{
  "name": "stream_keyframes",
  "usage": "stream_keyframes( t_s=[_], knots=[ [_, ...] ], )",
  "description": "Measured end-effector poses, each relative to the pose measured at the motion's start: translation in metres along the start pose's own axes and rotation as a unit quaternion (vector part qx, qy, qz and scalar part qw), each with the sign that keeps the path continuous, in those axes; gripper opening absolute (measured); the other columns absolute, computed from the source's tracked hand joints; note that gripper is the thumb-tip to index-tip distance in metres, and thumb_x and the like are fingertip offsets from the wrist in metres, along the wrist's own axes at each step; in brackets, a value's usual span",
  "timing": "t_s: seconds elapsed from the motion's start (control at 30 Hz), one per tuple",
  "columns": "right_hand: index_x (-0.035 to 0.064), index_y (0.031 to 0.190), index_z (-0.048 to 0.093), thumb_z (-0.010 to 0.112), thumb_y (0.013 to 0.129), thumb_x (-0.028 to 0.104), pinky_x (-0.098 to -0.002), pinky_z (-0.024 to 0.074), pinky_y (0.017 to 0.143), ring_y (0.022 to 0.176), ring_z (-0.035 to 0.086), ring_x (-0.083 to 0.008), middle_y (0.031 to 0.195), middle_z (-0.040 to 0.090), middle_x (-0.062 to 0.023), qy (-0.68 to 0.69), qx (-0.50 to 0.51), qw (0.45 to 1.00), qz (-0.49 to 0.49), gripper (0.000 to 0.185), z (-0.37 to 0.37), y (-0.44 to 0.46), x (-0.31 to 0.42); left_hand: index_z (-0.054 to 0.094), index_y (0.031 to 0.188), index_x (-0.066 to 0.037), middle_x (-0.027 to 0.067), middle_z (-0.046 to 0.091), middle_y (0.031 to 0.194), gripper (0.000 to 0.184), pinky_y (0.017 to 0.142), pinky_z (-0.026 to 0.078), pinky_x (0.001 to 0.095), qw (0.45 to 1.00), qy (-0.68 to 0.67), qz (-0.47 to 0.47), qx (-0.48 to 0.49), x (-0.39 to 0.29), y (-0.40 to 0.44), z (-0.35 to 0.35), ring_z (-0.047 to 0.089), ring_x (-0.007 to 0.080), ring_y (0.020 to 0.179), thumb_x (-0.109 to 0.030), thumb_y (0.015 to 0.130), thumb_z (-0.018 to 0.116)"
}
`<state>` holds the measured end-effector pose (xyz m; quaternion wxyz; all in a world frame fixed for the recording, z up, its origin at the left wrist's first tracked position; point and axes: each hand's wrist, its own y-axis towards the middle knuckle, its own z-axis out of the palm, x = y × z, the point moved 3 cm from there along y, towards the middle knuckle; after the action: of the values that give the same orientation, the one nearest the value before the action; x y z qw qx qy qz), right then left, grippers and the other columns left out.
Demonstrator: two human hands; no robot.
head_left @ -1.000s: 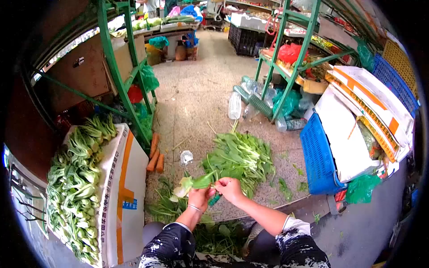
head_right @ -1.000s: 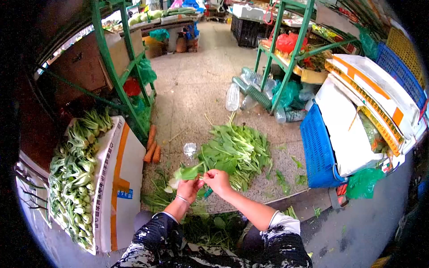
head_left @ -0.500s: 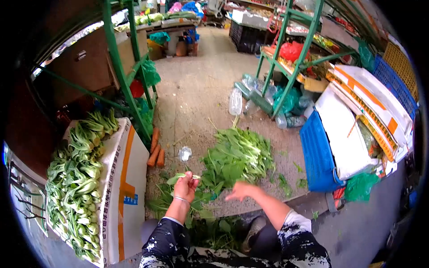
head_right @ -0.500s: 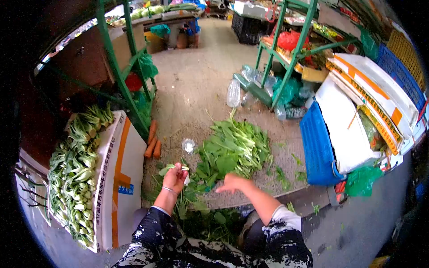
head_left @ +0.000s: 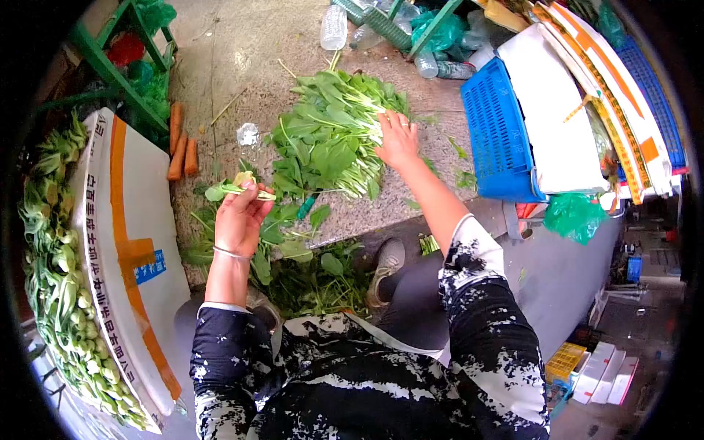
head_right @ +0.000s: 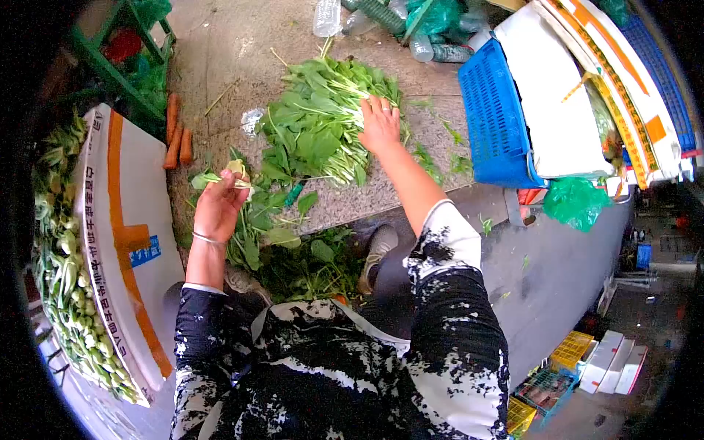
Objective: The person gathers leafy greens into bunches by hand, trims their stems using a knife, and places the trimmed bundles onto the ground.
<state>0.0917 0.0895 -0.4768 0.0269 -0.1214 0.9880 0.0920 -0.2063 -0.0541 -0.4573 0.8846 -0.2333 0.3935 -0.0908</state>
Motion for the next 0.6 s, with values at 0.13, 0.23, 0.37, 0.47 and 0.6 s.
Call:
stream_keyframes(
  t_s=[0.13, 0.23, 0.37, 0.47, 0.6],
  knots=[
    [0.0095, 0.101, 0.047, 0.057, 0.067, 0.012, -0.039, 0.033, 0.081, 0.1, 0.042, -0.0224, 0.1, 0.046, -0.0077, -0.086, -0.026, 0.996, -0.011, 0.035, 0.032, 0.012, 0.005, 0.052, 0.09, -0.008, 0.0033, 0.056, 0.086, 0.009, 0.07, 0.047, 0.0254, 1.0, -0.001, -0.008, 0.002, 0.002, 0.0, 0.005, 0.056, 0.0149, 0.081, -0.014, 0.083, 0.053],
    [0.0105, 0.094, 0.049, 0.047, 0.075, 0.01, -0.0393, 0.034, 0.079, 0.095, 0.047, -0.0218, 0.094, 0.051, -0.008, -0.129, -0.02, 0.991, 0.0, 0.019, 0.051, 0.016, 0.008, 0.053, 0.087, -0.007, 0.005, 0.058, 0.082, 0.007, 0.066, 0.049, 0.0281, 1.0, -0.021, -0.01, -0.015, 0.003, 0.002, 0.004, 0.059, 0.0184, 0.077, -0.005, 0.08, 0.053],
    [0.0083, 0.093, 0.051, 0.048, 0.076, 0.012, -0.0402, 0.036, 0.077, 0.09, 0.052, -0.023, 0.091, 0.057, -0.0096, -0.129, -0.008, 0.991, 0.029, 0.017, 0.059, 0.026, 0.005, 0.053, 0.088, -0.007, 0.0049, 0.058, 0.082, 0.007, 0.066, 0.048, 0.0276, 1.0, -0.01, -0.011, -0.025, 0.004, 0.001, 0.007, 0.059, 0.0179, 0.077, -0.006, 0.081, 0.053],
    [0.0068, 0.093, 0.051, 0.048, 0.076, 0.011, -0.0401, 0.0361, 0.078, 0.091, 0.053, -0.0236, 0.093, 0.058, -0.0104, -0.111, 0.061, 0.992, 0.025, 0.018, 0.053, 0.036, 0.002, 0.053, 0.091, -0.007, 0.0048, 0.058, 0.085, 0.009, 0.068, 0.047, 0.0276, 1.0, -0.007, -0.013, -0.019, 0.007, 0.002, 0.005, 0.058, 0.0179, 0.08, -0.009, 0.082, 0.053],
    [0.006, 0.095, 0.051, 0.047, 0.076, 0.01, -0.0408, 0.0358, 0.079, 0.091, 0.054, -0.0244, 0.095, 0.058, -0.0114, -0.113, 0.073, 0.991, -0.007, 0.02, 0.04, 0.043, 0.002, 0.053, 0.092, -0.007, 0.0051, 0.057, 0.087, 0.011, 0.069, 0.047, 0.0281, 1.0, -0.006, -0.012, -0.015, 0.008, 0.002, 0.005, 0.057, 0.0185, 0.082, -0.01, 0.083, 0.052]
  ],
)
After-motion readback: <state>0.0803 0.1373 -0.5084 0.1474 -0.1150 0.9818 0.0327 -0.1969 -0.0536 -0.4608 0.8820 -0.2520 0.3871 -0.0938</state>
